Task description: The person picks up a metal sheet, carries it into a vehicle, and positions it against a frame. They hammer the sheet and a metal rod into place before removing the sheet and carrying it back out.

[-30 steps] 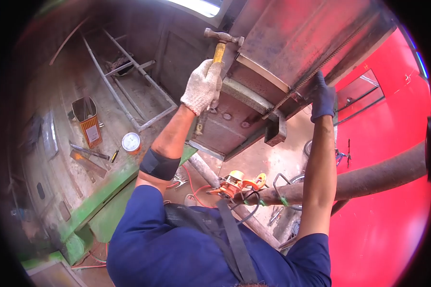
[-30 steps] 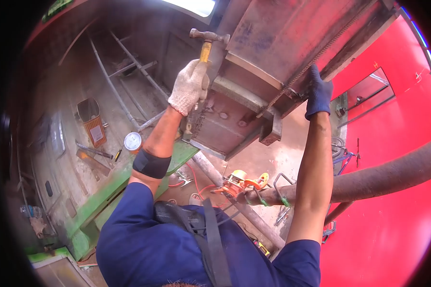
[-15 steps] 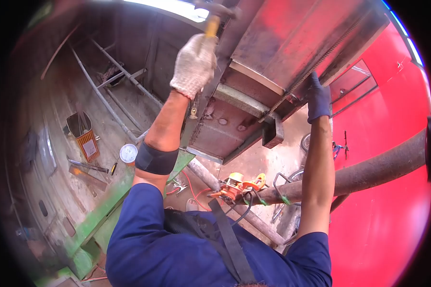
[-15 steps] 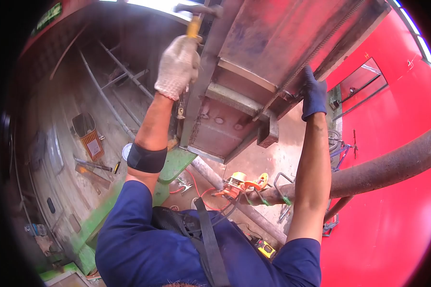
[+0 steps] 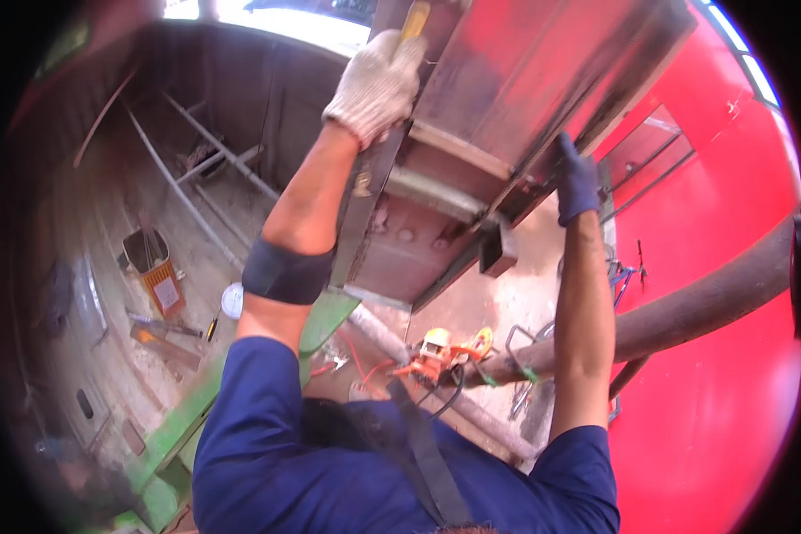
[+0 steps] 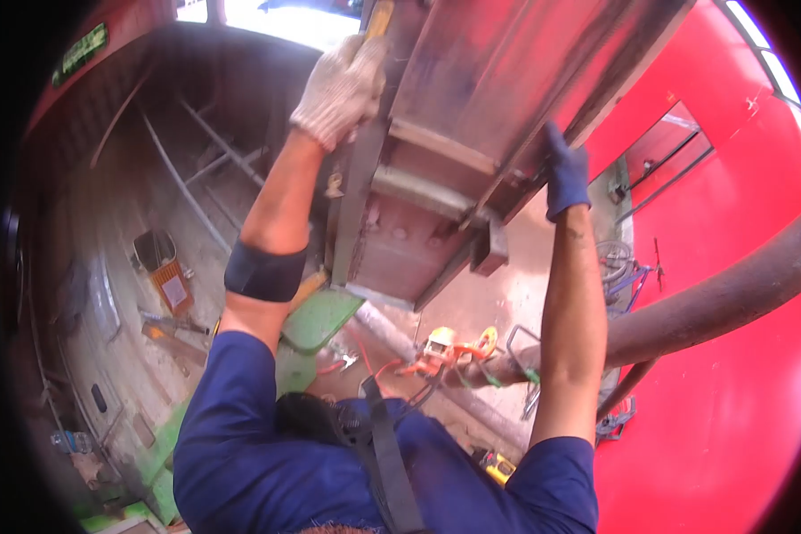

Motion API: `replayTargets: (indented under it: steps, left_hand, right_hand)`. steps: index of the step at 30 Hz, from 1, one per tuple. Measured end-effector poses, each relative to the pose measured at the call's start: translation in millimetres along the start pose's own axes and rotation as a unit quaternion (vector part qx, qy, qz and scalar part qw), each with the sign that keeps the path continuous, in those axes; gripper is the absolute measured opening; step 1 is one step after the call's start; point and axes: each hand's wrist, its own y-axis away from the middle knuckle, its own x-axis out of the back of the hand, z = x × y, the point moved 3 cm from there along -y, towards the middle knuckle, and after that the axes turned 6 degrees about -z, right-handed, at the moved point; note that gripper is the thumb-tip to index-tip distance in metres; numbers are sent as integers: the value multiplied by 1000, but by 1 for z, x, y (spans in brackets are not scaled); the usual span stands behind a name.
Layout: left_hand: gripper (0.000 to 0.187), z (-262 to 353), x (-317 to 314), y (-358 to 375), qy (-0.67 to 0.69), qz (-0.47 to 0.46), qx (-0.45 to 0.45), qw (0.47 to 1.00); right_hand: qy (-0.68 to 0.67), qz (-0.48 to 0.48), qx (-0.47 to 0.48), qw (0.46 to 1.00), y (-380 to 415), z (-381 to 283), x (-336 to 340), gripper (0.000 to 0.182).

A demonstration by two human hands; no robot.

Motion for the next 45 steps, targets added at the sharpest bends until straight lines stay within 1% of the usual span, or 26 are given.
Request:
replayTargets:
  steps: [1, 2, 3, 4, 5, 6, 8, 10, 12, 14, 16, 18, 20, 22, 23, 25, 26, 28, 30, 32, 33, 36, 38, 40, 43, 45]
  left_hand:
    - [29, 4, 5, 6, 31, 20, -1, 999]
    - [30, 9, 11, 0, 62, 38, -14, 997]
    - [31, 14, 17, -10, 93, 52, -23, 994]
    - [32, 17, 20, -15, 124, 62, -18, 990]
    - [32, 22, 22, -17, 146, 102, -41, 983]
    - [32, 28, 24, -21, 167, 143, -64, 973]
    - [30, 33, 12, -35, 183, 140, -87, 969]
    - [29, 41, -16, -49, -15, -24, -76, 997]
    - [28, 50, 0, -51, 16, -42, -31, 999]
    - [28, 58, 10, -48, 66, 27, -49, 996]
    - [28, 61, 19, -47, 149, 121, -70, 979]
    - [26, 55, 5, -45, 165, 141, -73, 973]
    - [25, 41, -12, -41, 11, -35, -26, 999]
    - [25, 32, 4, -40, -24, -36, -55, 998]
    - [25, 39, 5, -29, 51, 12, -12, 999]
    - [33, 33, 19, -27, 130, 90, -34, 987]
    - [34, 31, 22, -27, 152, 147, -59, 976]
    - [31, 27, 9, -20, 177, 184, -99, 962]
    - [28, 10, -16, -19, 17, -5, -3, 1000]
    - [26, -1, -13, -20, 28, -21, 2, 999]
    - [25, 2, -10, -16, 13, -9, 6, 1000]
    - [24, -2, -7, -11, 18, 1, 16, 1000]
    - [25, 0, -8, -6, 19, 20, 4, 1000]
    - [27, -3, -8, -3, -12, 29, -5, 1000]
    - [28, -3, 2, 4, 25, 107, -53, 992]
    - [31, 4, 7, 0, 77, 160, -69, 982]
  right_hand:
    - [-12, -22, 47, 999, -5, 6, 3, 41]
    - [-29, -1, 7, 1000, -3, -8, -3, 45]
    - [10, 19, 21, 1000, -23, 16, 3, 52]
    - [-7, 36, 58, 998, -8, -1, -3, 56]
    - [-9, 29, 14, 999, -15, 12, 0, 56]
    - [-31, 4, 10, 999, -5, -4, -4, 53]
    - [-47, -2, -6, 999, -1, -11, -8, 48]
    - [-55, 1, -1, 999, 0, -13, -8, 47]
    - [-60, 1, -1, 998, 4, -10, -10, 46]
    - [-91, 11, 36, 995, -1, -10, -13, 44]
    - [-103, 13, 16, 994, -1, -7, -13, 43]
    - [-92, 3, 15, 996, -1, -8, -13, 43]
    - [-92, 10, 20, 996, 0, -14, -17, 43]
    - [-46, -4, -40, 998, -6, 4, -9, 44]
    - [-65, 3, -34, 997, -4, 3, -8, 48]
    - [-128, -13, -16, 992, 0, -2, -15, 60]
    - [-130, -3, -18, 991, 1, -6, -13, 60]
    - [-133, -26, -25, 990, 6, -13, -16, 64]
    - [-158, -17, -9, 987, 5, -10, -16, 64]
    - [-176, -50, -23, 983, 1, -7, -16, 62]
    - [-231, -62, -7, 971, -3, 0, -18, 61]
    - [-272, -113, -3, 956, -7, 6, -18, 61]
    - [-269, -128, -10, 955, -2, 6, -16, 62]
    - [-234, -126, 28, 964, 3, 2, -15, 62]
    - [-203, -139, -31, 969, 10, 13, -16, 60]
    - [-224, -154, -6, 962, 16, 20, -20, 61]
